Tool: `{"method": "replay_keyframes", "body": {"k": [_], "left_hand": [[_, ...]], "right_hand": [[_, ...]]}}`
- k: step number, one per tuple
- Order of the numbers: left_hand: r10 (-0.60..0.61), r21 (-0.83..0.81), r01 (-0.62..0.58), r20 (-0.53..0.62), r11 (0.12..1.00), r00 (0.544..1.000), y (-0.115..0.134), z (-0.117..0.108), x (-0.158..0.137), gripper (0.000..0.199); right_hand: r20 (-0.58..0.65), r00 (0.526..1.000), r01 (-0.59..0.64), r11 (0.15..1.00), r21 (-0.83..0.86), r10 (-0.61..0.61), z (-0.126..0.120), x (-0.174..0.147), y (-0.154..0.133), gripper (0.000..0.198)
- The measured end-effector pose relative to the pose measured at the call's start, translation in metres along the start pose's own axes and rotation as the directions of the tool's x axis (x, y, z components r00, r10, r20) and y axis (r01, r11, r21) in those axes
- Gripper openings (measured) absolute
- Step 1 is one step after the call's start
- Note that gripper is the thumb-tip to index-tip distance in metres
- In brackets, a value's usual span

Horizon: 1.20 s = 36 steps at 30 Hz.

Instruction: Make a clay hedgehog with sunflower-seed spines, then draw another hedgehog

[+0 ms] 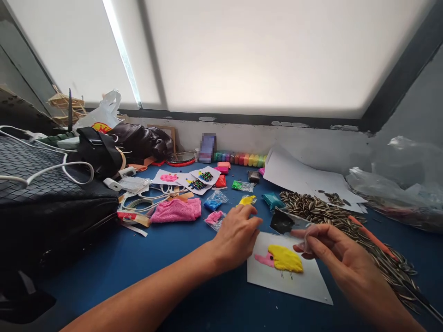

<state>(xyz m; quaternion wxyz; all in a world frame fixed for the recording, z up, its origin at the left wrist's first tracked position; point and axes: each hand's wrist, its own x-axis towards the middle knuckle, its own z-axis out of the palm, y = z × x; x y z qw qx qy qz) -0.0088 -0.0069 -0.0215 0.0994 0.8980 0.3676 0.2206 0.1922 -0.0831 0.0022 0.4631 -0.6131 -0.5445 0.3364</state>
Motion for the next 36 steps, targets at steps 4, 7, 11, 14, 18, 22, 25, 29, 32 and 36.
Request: {"method": "replay_keyframes", "body": {"k": [4, 7, 11, 14, 18, 22, 25, 29, 32, 36], "left_hand": [[-0.142, 0.171, 0.122, 0.112, 0.978, 0.983, -0.005, -0.001, 0.003, 0.053], [-0.146, 0.190, 0.108, 0.199, 0.976, 0.969, -0.009, -0.001, 0.004, 0.054], [-0.109, 0.170, 0.075, 0.205, 0.983, 0.973, -0.011, 0.001, 0.004, 0.051], [-0.128, 0.153, 0.098, 0.199, 0.983, 0.972, -0.013, 0.003, 0.006, 0.050], [-0.164, 0.154, 0.139, 0.162, 0.978, 0.973, -0.018, 0.006, 0.009, 0.051], [-0.104, 0.144, 0.087, 0.117, 0.986, 0.988, -0.025, 0.009, 0.010, 0.048], [-0.133, 0.116, 0.125, 0.062, 0.985, 0.989, -0.028, 0.011, 0.009, 0.041], [-0.134, 0.101, 0.131, 0.024, 0.986, 0.991, -0.029, 0.013, 0.009, 0.036], [-0.106, 0.074, 0.105, 0.005, 0.992, 0.994, -0.031, 0.014, 0.010, 0.033], [-0.093, 0.059, 0.093, -0.009, 0.994, 0.996, -0.032, 0.017, 0.010, 0.032]], "right_hand": [[0.014, 1.000, 0.016, 0.997, -0.082, -0.015, -0.003, 0.005, 0.001, 0.039], [0.036, 0.999, 0.033, 0.992, -0.125, -0.028, -0.004, 0.008, -0.001, 0.041], [0.061, 0.998, 0.040, 0.991, -0.125, -0.033, -0.002, 0.011, -0.006, 0.041], [0.087, 0.996, 0.045, 0.991, -0.129, -0.034, -0.001, 0.018, -0.009, 0.042], [0.114, 0.993, 0.047, 0.987, -0.155, -0.030, -0.002, 0.031, -0.014, 0.041], [0.069, 0.998, 0.014, 0.988, -0.153, -0.003, -0.004, 0.045, -0.019, 0.038], [0.045, 0.999, 0.008, 0.983, -0.183, 0.000, -0.005, 0.052, -0.019, 0.030], [0.057, 0.998, 0.038, 0.966, -0.255, -0.024, -0.004, 0.060, -0.013, 0.019], [0.109, 0.994, 0.065, 0.941, -0.331, -0.031, 0.001, 0.065, -0.006, 0.019], [0.195, 0.978, 0.166, 0.855, -0.491, -0.078, 0.010, 0.068, 0.004, 0.018]]}}
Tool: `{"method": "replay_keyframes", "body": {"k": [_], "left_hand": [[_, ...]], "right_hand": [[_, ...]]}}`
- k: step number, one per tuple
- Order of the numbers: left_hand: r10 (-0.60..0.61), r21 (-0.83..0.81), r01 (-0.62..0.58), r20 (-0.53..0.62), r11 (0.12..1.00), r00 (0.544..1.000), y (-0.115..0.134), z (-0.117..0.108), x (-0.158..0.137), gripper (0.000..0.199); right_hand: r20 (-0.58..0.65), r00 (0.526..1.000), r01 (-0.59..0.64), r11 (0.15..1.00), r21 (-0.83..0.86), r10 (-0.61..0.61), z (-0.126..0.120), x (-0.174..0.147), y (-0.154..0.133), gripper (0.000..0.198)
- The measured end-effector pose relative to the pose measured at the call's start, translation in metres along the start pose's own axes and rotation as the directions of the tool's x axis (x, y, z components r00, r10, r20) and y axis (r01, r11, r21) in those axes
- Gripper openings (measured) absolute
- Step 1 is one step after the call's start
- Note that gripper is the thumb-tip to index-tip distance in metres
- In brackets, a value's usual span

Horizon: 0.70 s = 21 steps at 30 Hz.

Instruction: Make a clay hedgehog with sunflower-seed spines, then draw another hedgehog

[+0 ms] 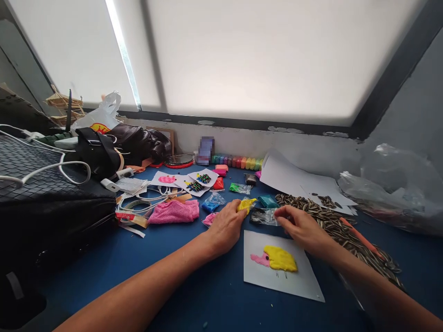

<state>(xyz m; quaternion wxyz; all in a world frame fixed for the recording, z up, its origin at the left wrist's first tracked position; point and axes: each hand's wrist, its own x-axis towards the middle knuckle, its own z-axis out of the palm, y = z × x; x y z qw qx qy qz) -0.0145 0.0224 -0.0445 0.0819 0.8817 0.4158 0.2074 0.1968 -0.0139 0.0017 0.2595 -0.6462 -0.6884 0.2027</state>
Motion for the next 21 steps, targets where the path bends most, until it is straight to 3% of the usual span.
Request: {"method": "replay_keyframes", "body": {"k": [8, 13, 18, 21], "left_hand": [[0.006, 0.061, -0.002, -0.053, 0.998, 0.999, 0.001, 0.003, 0.000, 0.041], [0.053, 0.176, -0.062, 0.055, 0.982, 0.997, 0.007, -0.002, -0.001, 0.034], [0.059, 0.230, -0.073, 0.066, 0.970, 0.996, 0.007, -0.001, -0.002, 0.034], [0.061, 0.242, -0.076, 0.071, 0.967, 0.996, 0.007, -0.001, -0.002, 0.034]], "right_hand": [[-0.053, 0.987, 0.120, 0.914, -0.387, -0.152, 0.002, 0.002, -0.003, 0.025], [-0.016, 0.969, 0.203, 0.826, -0.526, -0.248, 0.004, 0.021, -0.023, 0.022], [0.044, 0.976, 0.197, 0.773, -0.603, -0.214, 0.026, 0.057, -0.034, 0.019], [0.055, 0.982, 0.174, 0.759, -0.627, -0.181, 0.040, 0.075, -0.032, 0.030]]}}
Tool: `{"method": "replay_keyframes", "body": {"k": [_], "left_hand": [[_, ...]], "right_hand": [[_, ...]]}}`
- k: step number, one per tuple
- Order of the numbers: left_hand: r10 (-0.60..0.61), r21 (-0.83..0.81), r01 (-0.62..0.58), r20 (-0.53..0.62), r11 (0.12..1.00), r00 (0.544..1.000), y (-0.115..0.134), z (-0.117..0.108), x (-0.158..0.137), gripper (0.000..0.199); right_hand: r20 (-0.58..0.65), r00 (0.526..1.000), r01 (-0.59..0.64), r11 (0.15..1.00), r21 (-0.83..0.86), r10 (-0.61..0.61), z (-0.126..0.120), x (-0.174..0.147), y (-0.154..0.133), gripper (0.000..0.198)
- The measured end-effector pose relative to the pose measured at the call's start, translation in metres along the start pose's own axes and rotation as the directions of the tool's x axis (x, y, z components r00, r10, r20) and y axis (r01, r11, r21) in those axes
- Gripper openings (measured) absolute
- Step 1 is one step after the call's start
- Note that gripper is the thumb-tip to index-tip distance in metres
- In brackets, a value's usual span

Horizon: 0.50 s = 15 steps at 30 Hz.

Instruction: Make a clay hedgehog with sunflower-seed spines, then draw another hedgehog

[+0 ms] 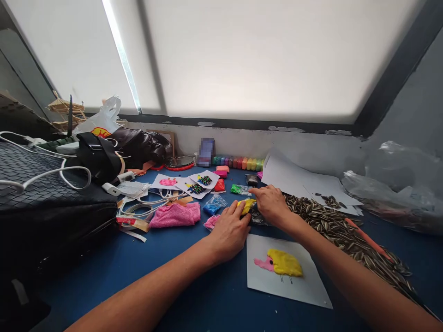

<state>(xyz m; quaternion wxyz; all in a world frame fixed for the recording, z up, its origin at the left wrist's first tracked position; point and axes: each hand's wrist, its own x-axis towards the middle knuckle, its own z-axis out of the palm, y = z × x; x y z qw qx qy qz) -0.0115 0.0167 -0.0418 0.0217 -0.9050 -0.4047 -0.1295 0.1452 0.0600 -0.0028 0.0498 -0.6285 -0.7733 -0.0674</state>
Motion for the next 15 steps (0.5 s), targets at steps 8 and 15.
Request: {"method": "replay_keyframes", "body": {"k": [8, 15], "left_hand": [[0.004, -0.031, -0.004, 0.002, 1.000, 1.000, 0.001, -0.003, 0.000, 0.033], [0.010, -0.078, -0.010, -0.007, 0.997, 1.000, 0.001, -0.003, 0.000, 0.030]], "right_hand": [[0.078, 0.996, -0.048, 0.997, 0.067, 0.043, 0.008, 0.027, -0.002, 0.030], [0.120, 0.992, -0.058, 0.994, 0.088, 0.047, 0.009, 0.038, 0.002, 0.031]]}}
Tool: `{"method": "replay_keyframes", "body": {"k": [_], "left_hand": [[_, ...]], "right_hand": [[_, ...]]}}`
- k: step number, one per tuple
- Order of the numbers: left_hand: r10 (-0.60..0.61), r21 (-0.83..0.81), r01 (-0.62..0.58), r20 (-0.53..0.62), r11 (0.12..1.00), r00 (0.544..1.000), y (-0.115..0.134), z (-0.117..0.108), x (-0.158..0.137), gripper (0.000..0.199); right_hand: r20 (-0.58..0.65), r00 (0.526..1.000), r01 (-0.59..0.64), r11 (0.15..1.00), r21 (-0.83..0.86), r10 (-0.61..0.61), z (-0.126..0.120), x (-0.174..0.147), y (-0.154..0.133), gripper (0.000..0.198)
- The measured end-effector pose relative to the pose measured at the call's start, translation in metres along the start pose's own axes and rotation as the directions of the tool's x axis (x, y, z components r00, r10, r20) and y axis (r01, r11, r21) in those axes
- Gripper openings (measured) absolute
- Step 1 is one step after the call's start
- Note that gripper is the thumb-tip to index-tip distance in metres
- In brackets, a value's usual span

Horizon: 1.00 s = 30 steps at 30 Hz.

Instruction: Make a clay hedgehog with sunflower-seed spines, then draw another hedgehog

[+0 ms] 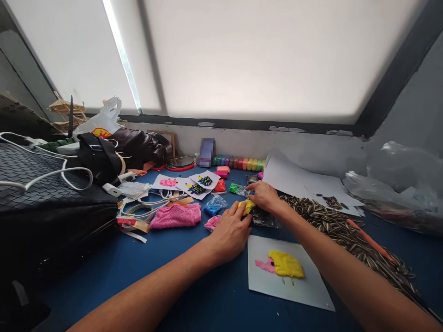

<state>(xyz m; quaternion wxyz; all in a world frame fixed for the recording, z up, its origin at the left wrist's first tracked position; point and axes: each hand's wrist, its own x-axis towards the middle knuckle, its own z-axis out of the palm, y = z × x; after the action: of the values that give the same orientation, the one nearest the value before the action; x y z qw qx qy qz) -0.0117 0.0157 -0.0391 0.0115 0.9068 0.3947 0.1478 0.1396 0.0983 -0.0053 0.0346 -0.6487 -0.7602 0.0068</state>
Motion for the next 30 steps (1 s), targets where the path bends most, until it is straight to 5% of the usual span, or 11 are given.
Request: {"method": "replay_keyframes", "body": {"k": [22, 30], "left_hand": [[-0.005, -0.006, 0.005, -0.002, 1.000, 1.000, 0.001, -0.002, 0.000, 0.031], [-0.010, -0.004, 0.010, 0.008, 1.000, 1.000, 0.000, -0.002, -0.002, 0.031]], "right_hand": [[0.034, 0.992, 0.127, 0.984, -0.122, -0.123, -0.005, -0.002, -0.011, 0.032], [-0.171, 0.984, 0.073, 0.992, 0.104, -0.054, -0.015, -0.014, 0.000, 0.032]]}}
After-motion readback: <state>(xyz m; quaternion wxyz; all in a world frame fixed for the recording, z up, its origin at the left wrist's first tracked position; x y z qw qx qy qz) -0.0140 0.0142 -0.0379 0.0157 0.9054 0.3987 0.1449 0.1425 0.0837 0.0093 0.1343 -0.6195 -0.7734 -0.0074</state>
